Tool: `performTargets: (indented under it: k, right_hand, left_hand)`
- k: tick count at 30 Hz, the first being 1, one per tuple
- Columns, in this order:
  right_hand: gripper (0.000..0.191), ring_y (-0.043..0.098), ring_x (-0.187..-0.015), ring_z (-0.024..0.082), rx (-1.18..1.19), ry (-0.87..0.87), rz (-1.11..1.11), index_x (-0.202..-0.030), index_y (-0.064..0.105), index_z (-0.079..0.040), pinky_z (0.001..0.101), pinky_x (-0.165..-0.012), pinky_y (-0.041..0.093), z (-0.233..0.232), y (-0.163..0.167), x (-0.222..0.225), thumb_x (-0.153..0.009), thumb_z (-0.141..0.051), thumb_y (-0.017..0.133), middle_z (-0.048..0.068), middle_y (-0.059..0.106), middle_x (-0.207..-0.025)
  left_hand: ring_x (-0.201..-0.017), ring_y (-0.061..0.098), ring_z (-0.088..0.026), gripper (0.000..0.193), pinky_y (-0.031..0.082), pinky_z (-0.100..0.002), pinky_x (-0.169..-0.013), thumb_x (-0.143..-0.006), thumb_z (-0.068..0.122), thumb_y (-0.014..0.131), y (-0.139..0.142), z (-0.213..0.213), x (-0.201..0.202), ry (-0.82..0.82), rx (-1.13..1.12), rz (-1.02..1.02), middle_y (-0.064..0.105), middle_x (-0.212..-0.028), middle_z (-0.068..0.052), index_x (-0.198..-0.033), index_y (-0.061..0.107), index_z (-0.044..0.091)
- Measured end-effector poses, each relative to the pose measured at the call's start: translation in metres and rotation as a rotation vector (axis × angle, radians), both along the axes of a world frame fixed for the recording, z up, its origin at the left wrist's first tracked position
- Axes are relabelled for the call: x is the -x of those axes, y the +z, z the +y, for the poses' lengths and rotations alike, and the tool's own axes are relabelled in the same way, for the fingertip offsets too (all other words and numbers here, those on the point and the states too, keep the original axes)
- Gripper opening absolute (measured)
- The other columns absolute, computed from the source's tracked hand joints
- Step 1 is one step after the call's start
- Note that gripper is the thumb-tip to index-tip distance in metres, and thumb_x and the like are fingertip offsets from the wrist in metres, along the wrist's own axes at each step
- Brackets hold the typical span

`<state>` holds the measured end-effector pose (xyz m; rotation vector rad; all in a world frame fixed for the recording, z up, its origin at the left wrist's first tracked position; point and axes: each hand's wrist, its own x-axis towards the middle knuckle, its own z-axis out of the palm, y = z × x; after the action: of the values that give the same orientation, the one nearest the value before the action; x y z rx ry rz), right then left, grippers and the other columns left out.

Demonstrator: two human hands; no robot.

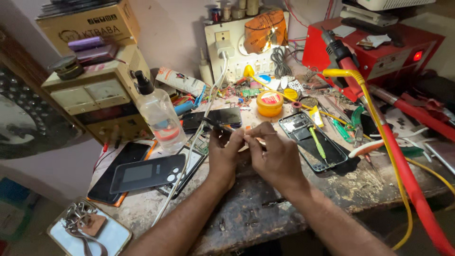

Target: The person removes a battery from a disassembled smartphone using a metal spudger, then places a new battery into the phone chassis. The person applies adhesive to the new battery and uses a soldering iron to heat the adhesive.

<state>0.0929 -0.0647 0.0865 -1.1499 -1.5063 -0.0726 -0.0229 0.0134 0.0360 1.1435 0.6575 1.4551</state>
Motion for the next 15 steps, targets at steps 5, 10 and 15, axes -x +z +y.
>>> performTargets:
  k: [5,10,15]
  right_hand:
    - [0.015,0.08,-0.083,0.025,0.0,0.109,0.111,-0.102,0.056,-0.003,0.0338,-0.065,0.063,0.004,-0.006,0.006,-0.095,-0.006,0.069,0.013,0.077,-0.09]
    - [0.016,0.081,-0.081,0.024,0.026,0.108,0.111,-0.104,0.057,-0.003,0.0334,-0.062,0.061,0.008,-0.005,0.005,-0.095,-0.005,0.07,0.014,0.076,-0.085]
    - [0.017,0.081,-0.08,0.025,0.033,0.092,0.124,-0.105,0.057,-0.002,0.0344,-0.062,0.06,0.013,-0.002,0.006,-0.095,-0.005,0.07,0.015,0.075,-0.081]
  left_hand:
    - [-0.091,0.065,-0.016,0.042,0.059,-0.033,-0.078,-0.089,0.022,0.076,-0.003,0.003,-0.002,0.096,-0.048,0.104,0.064,-0.105,-0.011,-0.118,0.054,0.001]
    - [-0.09,0.071,-0.018,0.043,0.064,-0.037,-0.073,-0.087,0.022,0.072,0.003,0.001,0.0,-0.051,0.076,-0.059,0.065,-0.103,-0.008,-0.12,0.05,0.006]
    - [-0.088,0.068,-0.02,0.041,0.065,-0.038,-0.068,-0.091,0.022,0.071,0.008,-0.002,0.001,-0.075,0.101,-0.087,0.065,-0.102,-0.009,-0.121,0.051,0.004]
